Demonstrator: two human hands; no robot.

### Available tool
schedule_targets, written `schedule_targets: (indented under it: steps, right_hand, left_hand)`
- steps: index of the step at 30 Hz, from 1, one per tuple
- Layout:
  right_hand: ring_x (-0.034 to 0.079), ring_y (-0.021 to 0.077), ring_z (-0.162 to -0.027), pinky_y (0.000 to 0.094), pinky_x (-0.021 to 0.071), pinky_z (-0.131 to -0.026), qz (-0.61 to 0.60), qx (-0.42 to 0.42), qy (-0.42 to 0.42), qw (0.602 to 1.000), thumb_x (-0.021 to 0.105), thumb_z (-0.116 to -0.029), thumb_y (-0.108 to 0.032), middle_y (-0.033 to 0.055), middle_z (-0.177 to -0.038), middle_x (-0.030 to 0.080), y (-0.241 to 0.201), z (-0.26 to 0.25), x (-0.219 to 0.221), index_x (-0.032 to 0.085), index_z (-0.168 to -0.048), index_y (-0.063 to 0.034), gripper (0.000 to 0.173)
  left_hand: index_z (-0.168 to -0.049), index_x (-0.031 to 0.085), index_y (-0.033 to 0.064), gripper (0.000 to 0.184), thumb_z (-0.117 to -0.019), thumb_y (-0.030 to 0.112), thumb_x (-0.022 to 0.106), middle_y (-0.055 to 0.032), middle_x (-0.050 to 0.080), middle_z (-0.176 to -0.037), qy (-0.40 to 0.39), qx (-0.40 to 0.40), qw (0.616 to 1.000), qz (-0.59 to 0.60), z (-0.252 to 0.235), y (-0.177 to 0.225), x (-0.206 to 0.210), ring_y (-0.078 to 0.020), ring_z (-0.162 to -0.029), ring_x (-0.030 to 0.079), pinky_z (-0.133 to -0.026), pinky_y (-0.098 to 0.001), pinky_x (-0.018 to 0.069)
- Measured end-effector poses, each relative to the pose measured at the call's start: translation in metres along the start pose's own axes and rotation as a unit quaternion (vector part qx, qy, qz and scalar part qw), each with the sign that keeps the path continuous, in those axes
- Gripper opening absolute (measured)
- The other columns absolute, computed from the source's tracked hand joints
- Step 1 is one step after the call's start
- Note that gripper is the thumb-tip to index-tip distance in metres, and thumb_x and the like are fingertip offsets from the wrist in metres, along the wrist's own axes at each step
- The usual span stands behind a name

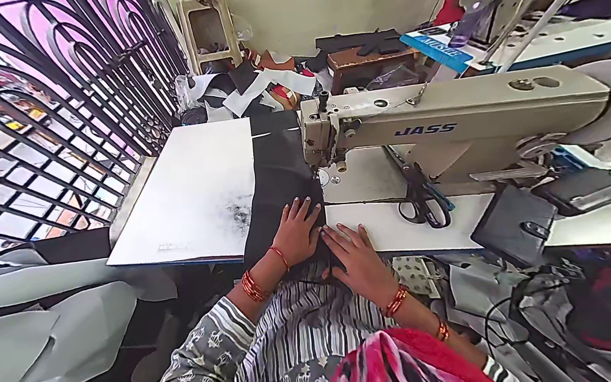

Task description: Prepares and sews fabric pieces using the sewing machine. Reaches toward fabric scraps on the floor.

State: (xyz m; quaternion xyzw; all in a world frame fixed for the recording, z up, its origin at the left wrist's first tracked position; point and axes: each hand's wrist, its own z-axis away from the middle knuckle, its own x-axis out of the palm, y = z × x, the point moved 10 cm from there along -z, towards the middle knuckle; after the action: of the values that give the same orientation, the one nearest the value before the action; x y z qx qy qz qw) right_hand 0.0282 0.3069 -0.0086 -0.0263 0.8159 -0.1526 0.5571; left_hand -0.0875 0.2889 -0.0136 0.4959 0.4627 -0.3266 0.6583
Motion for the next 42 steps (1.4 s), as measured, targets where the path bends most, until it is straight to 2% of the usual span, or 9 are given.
schedule_targets:
  steps: [5,8,12,17,24,31,33,38,42]
  right_hand:
    - [0.051,0.0458,-0.137,0.0798,0.0280,-0.106,-0.015,0.005,-0.003,1.000,0.085,-0.0738,-0.028,0.0119,-0.148,0.058,0.002,-0.003,-0.001,0.062,-0.139,-0.0019,0.074]
    - [0.052,0.0456,-0.136,0.0790,0.0291,-0.106,-0.010,0.009,-0.003,1.000,0.083,-0.0767,-0.030,0.0121,-0.147,0.059,0.003,-0.005,-0.001,0.063,-0.138,-0.0020,0.070]
    - [0.051,0.0460,-0.137,0.0788,0.0287,-0.106,-0.013,0.016,-0.009,1.000,0.086,-0.0735,-0.025,0.0124,-0.147,0.059,0.004,-0.006,-0.001,0.063,-0.138,-0.0018,0.073]
    - [0.050,0.0453,-0.138,0.0783,0.0283,-0.107,-0.010,0.021,-0.012,1.000,0.084,-0.0757,-0.029,0.0120,-0.148,0.057,0.006,-0.006,0.000,0.060,-0.141,-0.0026,0.074]
    - [0.047,0.0470,-0.140,0.0797,0.0252,-0.108,-0.017,0.029,-0.025,0.999,0.086,-0.0738,-0.031,0.0115,-0.151,0.055,0.009,-0.010,0.001,0.058,-0.144,-0.0046,0.081]
    - [0.048,0.0460,-0.139,0.0790,0.0264,-0.107,-0.015,0.024,-0.025,0.999,0.086,-0.0732,-0.029,0.0114,-0.149,0.057,0.008,-0.009,-0.001,0.061,-0.141,-0.0033,0.077]
    - [0.050,0.0460,-0.138,0.0791,0.0273,-0.107,-0.016,0.020,-0.018,1.000,0.086,-0.0731,-0.028,0.0114,-0.148,0.058,0.008,-0.009,-0.002,0.062,-0.140,-0.0034,0.075]
    - [0.048,0.0461,-0.139,0.0799,0.0259,-0.107,-0.021,0.022,-0.022,0.999,0.086,-0.0728,-0.027,0.0106,-0.150,0.057,0.008,-0.009,-0.001,0.060,-0.142,-0.0043,0.077]
    - [0.048,0.0461,-0.139,0.0806,0.0249,-0.107,-0.023,0.023,-0.018,0.999,0.085,-0.0741,-0.028,0.0102,-0.150,0.057,0.009,-0.008,-0.001,0.060,-0.142,-0.0054,0.076]
  left_hand:
    - [-0.160,0.037,0.0131,0.054,-0.1094,0.032,0.038,-0.0170,0.027,-0.168,0.018,-0.016,1.000,0.005,-0.009,-0.002,-0.001,-0.0408,-0.157,0.019,-0.126,-0.0591,0.0110]
    - [-0.155,0.045,0.0112,0.051,-0.1084,0.031,0.041,-0.0202,0.036,-0.163,0.042,-0.018,0.999,0.019,-0.018,-0.003,-0.008,-0.0426,-0.154,0.025,-0.125,-0.0593,0.0141]
    - [-0.149,0.054,0.0074,0.048,-0.1082,0.031,0.045,-0.0236,0.047,-0.155,0.059,-0.011,0.998,0.027,-0.026,-0.005,-0.014,-0.0426,-0.150,0.035,-0.125,-0.0567,0.0193]
    - [-0.155,0.044,0.0074,0.052,-0.1088,0.030,0.042,-0.0228,0.032,-0.164,0.008,-0.009,1.000,0.021,-0.022,-0.004,-0.008,-0.0390,-0.156,0.023,-0.127,-0.0525,0.0139]
    - [-0.160,0.037,0.0151,0.057,-0.1073,0.035,0.044,-0.0191,0.024,-0.169,0.003,-0.013,1.000,0.001,-0.011,-0.007,-0.003,-0.0394,-0.157,0.017,-0.126,-0.0591,0.0101]
    - [-0.149,0.054,0.0115,0.047,-0.1087,0.033,0.043,-0.0229,0.048,-0.153,0.046,-0.028,0.998,0.015,-0.026,-0.007,-0.014,-0.0420,-0.149,0.036,-0.124,-0.0598,0.0178]
    - [-0.151,0.052,0.0097,0.048,-0.1093,0.032,0.042,-0.0237,0.045,-0.156,0.031,-0.028,0.999,0.015,-0.028,-0.006,-0.013,-0.0414,-0.151,0.033,-0.125,-0.0589,0.0164]
    - [-0.160,0.033,0.0076,0.058,-0.1079,0.030,0.043,-0.0226,0.020,-0.169,-0.038,-0.012,0.999,0.005,-0.016,-0.003,-0.004,-0.0380,-0.158,0.014,-0.127,-0.0535,0.0090]
    - [-0.161,0.034,0.0096,0.057,-0.1080,0.030,0.042,-0.0194,0.020,-0.170,-0.014,-0.004,1.000,0.009,-0.010,-0.004,-0.002,-0.0377,-0.158,0.014,-0.127,-0.0535,0.0097]
